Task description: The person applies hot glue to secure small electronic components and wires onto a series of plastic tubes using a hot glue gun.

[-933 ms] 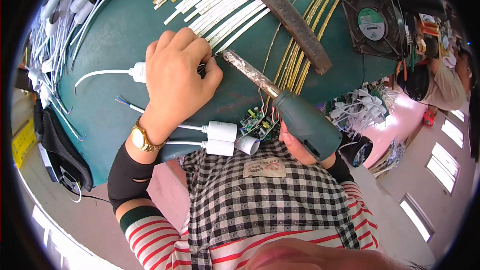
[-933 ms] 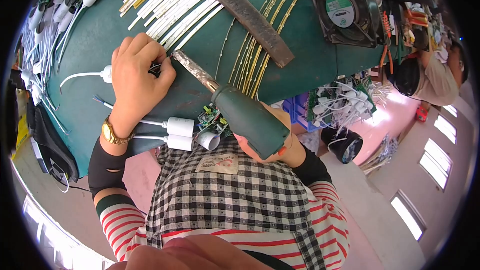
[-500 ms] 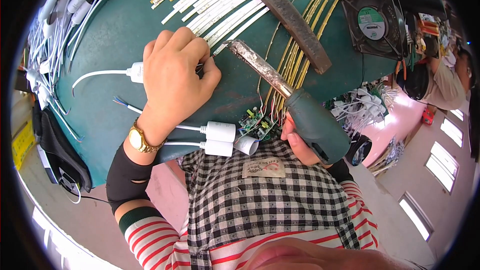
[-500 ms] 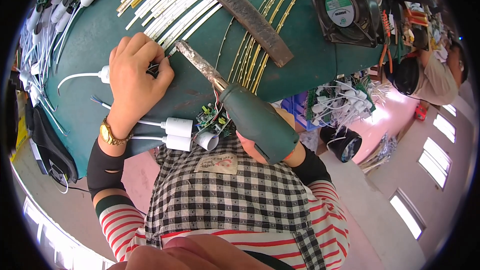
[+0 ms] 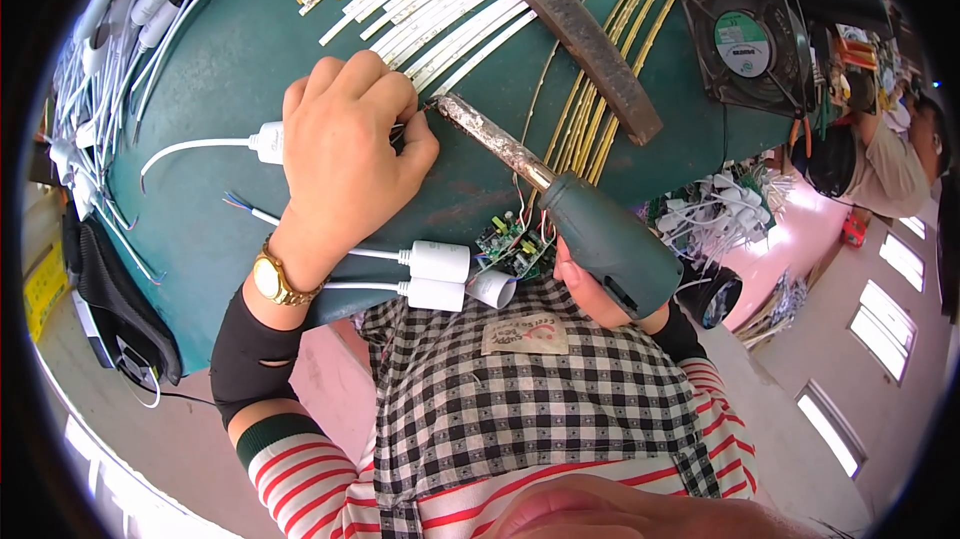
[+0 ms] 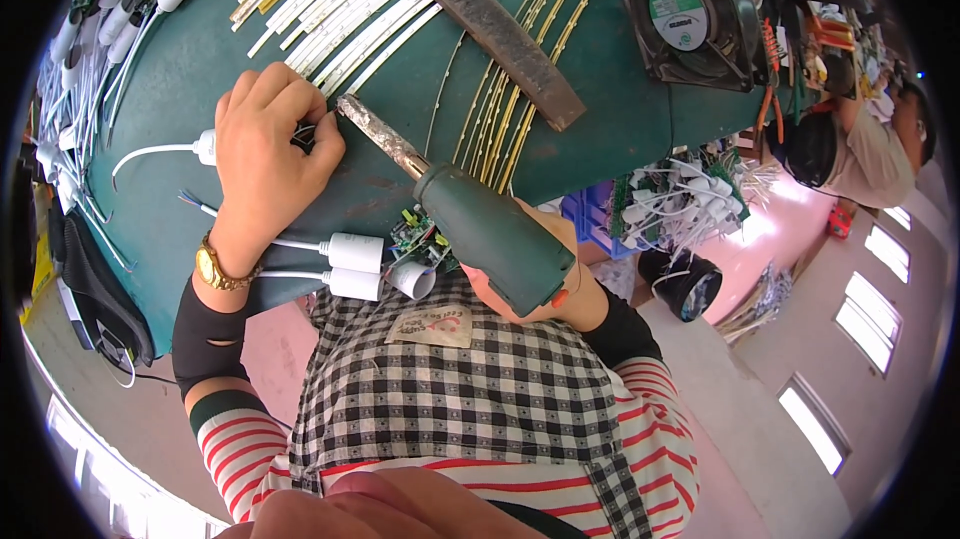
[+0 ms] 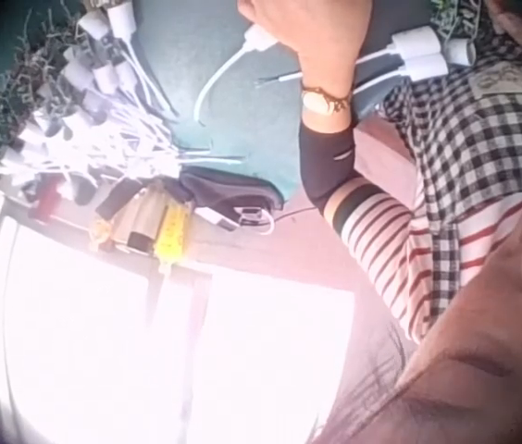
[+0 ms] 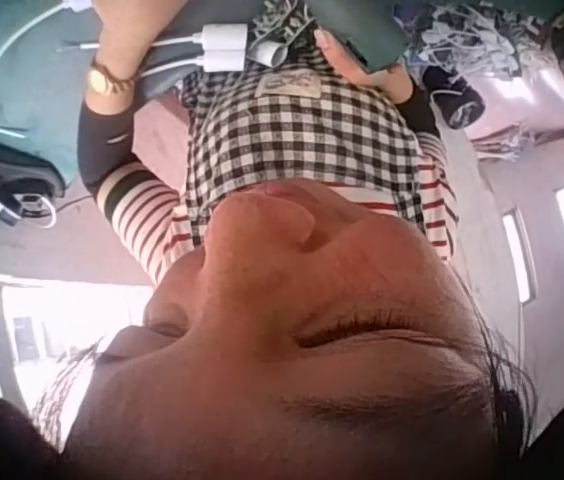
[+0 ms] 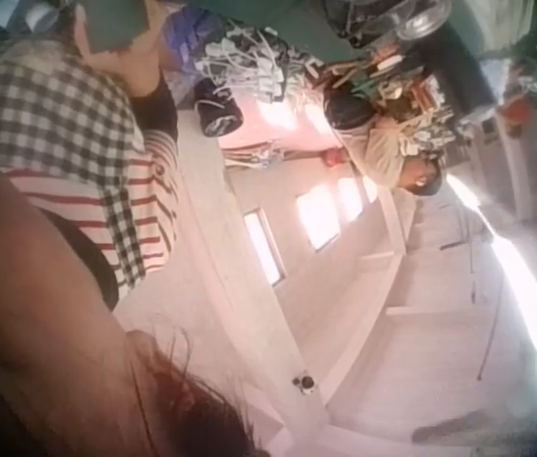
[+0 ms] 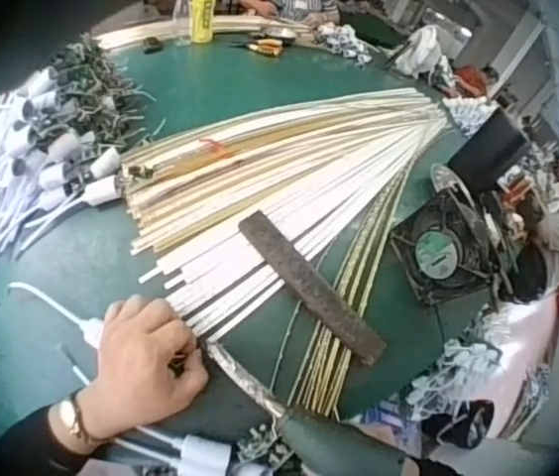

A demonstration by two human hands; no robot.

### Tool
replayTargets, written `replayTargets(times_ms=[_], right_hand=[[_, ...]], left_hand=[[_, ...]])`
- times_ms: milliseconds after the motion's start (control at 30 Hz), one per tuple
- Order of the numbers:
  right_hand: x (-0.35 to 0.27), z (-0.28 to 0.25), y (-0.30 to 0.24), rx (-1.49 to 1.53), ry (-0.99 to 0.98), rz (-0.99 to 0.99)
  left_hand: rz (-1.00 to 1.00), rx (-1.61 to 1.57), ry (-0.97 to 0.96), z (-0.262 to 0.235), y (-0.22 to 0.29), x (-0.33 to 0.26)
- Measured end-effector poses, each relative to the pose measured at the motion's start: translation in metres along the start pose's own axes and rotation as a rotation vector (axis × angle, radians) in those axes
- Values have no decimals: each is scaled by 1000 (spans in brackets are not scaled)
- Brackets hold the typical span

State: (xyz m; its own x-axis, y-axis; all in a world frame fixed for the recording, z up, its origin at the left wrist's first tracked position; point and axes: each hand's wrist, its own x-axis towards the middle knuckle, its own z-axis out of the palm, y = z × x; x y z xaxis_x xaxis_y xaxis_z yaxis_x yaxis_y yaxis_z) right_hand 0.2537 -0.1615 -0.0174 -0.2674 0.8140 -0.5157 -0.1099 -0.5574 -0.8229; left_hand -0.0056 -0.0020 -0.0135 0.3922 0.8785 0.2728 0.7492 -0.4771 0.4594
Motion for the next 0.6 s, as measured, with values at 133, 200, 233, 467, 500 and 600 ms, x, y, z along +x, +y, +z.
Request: replayTargets(times_ms=[133, 200, 233, 467, 500, 600], right_hand=[[14, 2, -17, -558, -88, -298], [17, 5, -16, -274, -87, -301], [16, 4, -14, -275, -88, -301], [-10, -28, 31, -664, 4, -367], [-9, -28, 30, -723, -14, -376], [-6, -25, 23, -726, -20, -407]], left_hand=[[22, -8, 10, 0, -1, -1], [21, -10, 9, 0, -1, -1], [21, -11, 7, 0, -1, -1], [7, 6, 3, 1, 0, -1], [7, 7, 3, 1, 0, -1], [9, 8, 3, 1, 0, -1]])
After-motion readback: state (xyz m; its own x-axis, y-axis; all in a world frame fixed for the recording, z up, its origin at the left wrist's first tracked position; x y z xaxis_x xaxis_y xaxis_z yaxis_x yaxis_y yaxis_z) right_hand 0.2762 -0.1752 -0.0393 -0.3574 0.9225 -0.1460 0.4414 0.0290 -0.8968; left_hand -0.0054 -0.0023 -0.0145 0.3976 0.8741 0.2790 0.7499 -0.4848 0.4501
